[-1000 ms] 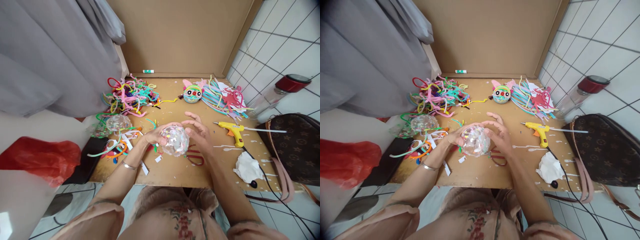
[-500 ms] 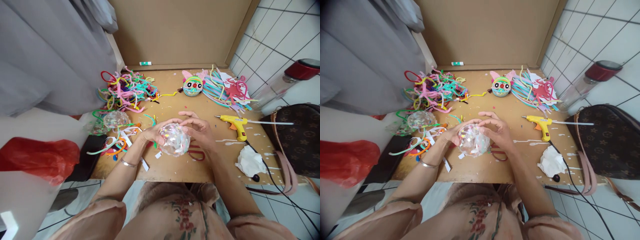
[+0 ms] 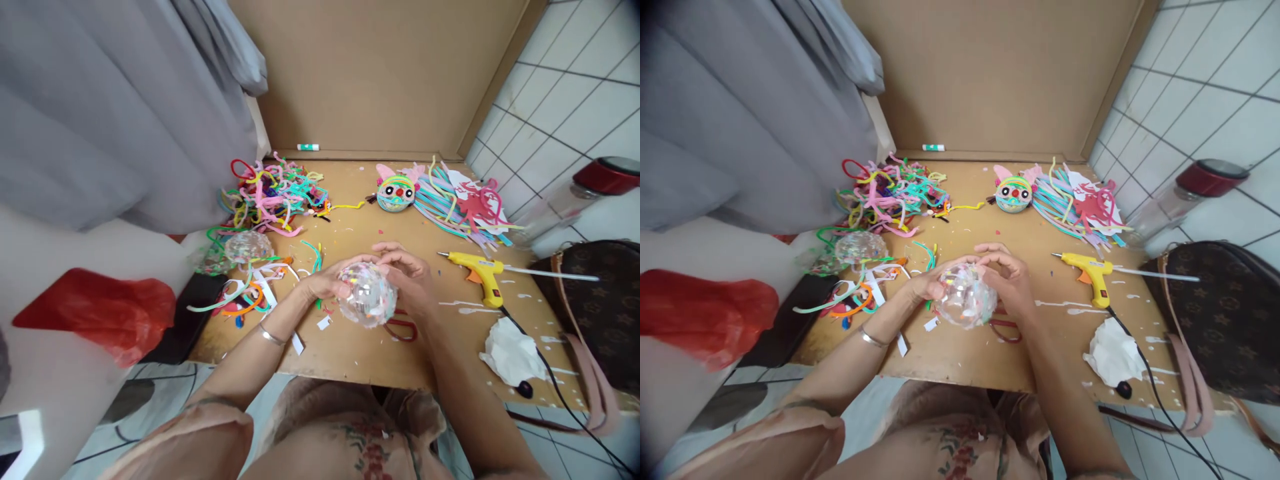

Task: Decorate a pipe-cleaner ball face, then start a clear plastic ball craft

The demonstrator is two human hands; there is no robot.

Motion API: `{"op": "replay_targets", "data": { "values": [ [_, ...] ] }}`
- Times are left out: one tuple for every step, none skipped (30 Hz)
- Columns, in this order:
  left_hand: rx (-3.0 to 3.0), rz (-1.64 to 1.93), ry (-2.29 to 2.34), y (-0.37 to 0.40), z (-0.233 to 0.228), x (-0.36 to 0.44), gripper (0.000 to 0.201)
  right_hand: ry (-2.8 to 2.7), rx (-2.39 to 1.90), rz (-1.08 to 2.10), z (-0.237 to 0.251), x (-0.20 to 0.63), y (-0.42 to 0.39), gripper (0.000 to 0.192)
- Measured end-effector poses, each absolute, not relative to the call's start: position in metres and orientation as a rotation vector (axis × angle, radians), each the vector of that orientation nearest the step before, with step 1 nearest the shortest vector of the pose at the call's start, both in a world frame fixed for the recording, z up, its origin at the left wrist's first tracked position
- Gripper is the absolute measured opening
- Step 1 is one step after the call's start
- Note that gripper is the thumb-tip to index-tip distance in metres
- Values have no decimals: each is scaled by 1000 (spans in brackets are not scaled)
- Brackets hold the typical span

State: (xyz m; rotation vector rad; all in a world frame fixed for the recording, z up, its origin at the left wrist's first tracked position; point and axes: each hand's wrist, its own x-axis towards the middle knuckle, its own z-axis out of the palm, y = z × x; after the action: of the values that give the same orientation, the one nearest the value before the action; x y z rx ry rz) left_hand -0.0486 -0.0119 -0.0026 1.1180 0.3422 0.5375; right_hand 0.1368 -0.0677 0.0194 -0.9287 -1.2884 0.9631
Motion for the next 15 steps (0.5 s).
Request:
{"op": "replay_targets", "data": {
  "values": [
    [1114,539,338,-12,-3,-47,98,-1259,-922,974,19,136,-67,22],
    [1107,549,333,-12,-4,-45,101,-1235,-920,977,18,135,-67,22],
    [1101,554,325,-12,-4,-43,104,-1220,-922,973,18,134,-67,23],
    [1095,578,316,-11,-5,-42,108,-1218,-924,969,18,134,-66,27],
    [1086,601,309,-10,-6,-40,110,-1228,-923,971,17,134,-66,33],
    [1074,629,302,-10,-6,-40,111,-1248,-918,982,16,134,-66,40],
    [1059,646,297,-9,-7,-39,111,-1277,-910,1003,15,134,-66,49],
    [1043,665,296,-8,-8,-38,110,-1312,-907,1028,14,135,-66,58],
    [1028,680,299,-8,-8,-38,108,-1348,-911,1047,12,136,-66,69],
    [1016,696,301,-8,-8,-38,107,-1387,-918,1058,9,137,-66,80],
    [1007,714,301,-8,-8,-38,106,-1415,-925,1060,7,139,-65,89],
    [1002,727,296,-9,-8,-37,104,-1434,-931,1060,4,140,-64,95],
    [999,739,288,-9,-8,-37,103,-1443,-934,1059,1,141,-62,99],
    [997,746,280,-9,-8,-36,101,-1438,-937,1057,-2,142,-61,100],
    [993,748,273,-9,-9,-36,99,-1426,-939,1058,-4,142,-59,100]
  ]
}}
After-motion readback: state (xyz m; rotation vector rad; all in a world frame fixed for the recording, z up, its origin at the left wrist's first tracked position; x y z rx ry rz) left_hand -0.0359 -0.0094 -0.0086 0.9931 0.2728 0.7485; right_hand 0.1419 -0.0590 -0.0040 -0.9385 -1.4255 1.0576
